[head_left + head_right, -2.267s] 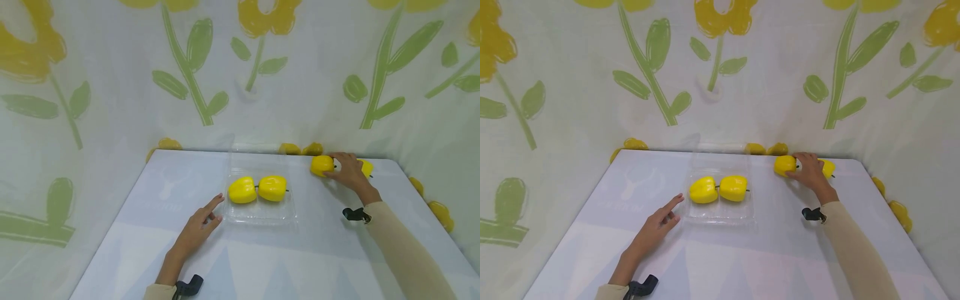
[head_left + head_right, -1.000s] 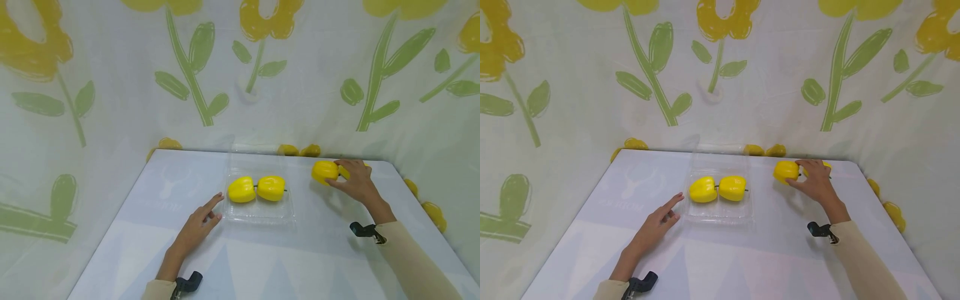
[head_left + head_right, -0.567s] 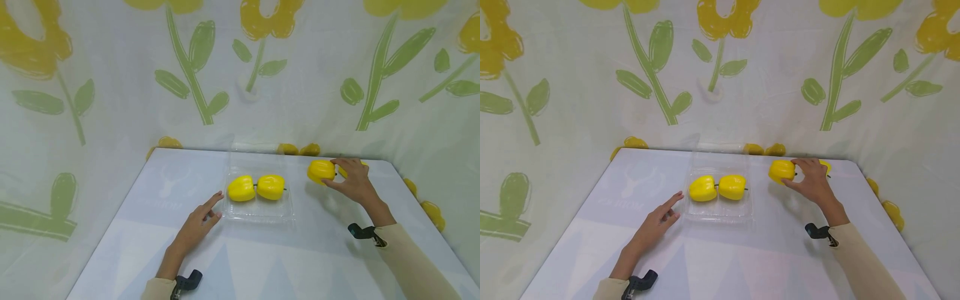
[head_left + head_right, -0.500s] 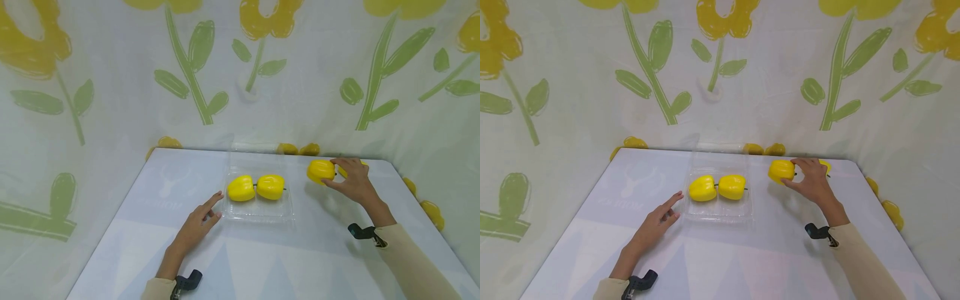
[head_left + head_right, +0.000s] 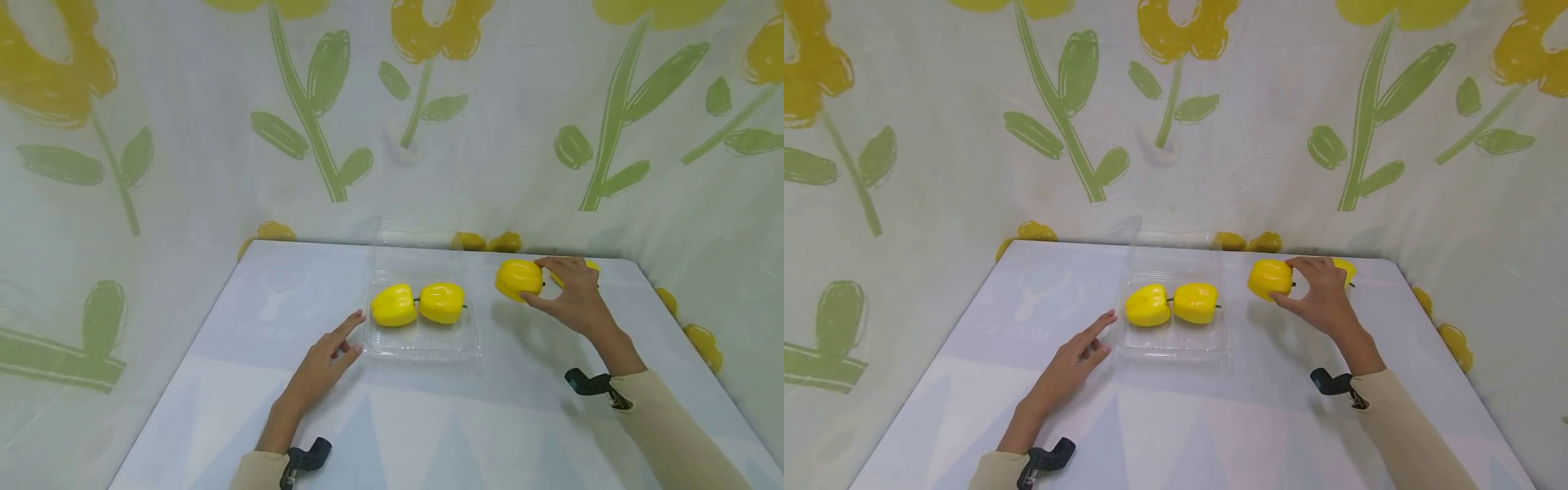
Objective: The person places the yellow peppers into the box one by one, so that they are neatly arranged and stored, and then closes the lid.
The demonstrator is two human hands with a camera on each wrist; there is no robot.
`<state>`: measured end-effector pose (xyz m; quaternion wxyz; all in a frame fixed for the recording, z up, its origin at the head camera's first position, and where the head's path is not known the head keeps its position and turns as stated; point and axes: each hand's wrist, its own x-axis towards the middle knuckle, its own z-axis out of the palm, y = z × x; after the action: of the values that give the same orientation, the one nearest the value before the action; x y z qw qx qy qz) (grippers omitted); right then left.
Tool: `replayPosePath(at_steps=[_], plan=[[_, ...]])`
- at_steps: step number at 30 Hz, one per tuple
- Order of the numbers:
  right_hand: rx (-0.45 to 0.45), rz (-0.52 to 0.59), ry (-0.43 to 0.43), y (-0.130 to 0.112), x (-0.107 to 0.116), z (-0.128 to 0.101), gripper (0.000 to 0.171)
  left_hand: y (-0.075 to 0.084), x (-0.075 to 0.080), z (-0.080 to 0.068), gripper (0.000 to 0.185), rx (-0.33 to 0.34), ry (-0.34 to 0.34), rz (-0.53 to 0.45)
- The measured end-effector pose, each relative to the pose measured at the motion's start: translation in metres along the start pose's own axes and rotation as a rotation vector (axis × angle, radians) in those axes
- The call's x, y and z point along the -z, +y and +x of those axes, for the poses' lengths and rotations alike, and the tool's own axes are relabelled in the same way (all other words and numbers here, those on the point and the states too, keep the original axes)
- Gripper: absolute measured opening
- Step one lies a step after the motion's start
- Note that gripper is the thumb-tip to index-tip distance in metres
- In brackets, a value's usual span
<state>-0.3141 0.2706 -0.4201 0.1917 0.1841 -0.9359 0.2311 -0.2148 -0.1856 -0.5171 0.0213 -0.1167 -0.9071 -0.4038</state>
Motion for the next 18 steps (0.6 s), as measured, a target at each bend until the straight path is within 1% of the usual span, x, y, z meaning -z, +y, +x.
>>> replayPosePath(at_steps=[7,12,18], plan=[[0.027,0.005,0.016,-0.009,0.0,0.001,0.063,-0.001,0.001,0.001,0.057,-0.007,0.003,-0.015],[0.055,-0.008,0.019,-0.015,-0.001,0.003,0.062,0.0,0.001,0.001,0.058,0.007,-0.002,-0.011],[0.101,0.004,0.034,-0.023,-0.004,0.001,0.063,0.0,0.0,0.001,0.058,0.003,-0.002,-0.016]])
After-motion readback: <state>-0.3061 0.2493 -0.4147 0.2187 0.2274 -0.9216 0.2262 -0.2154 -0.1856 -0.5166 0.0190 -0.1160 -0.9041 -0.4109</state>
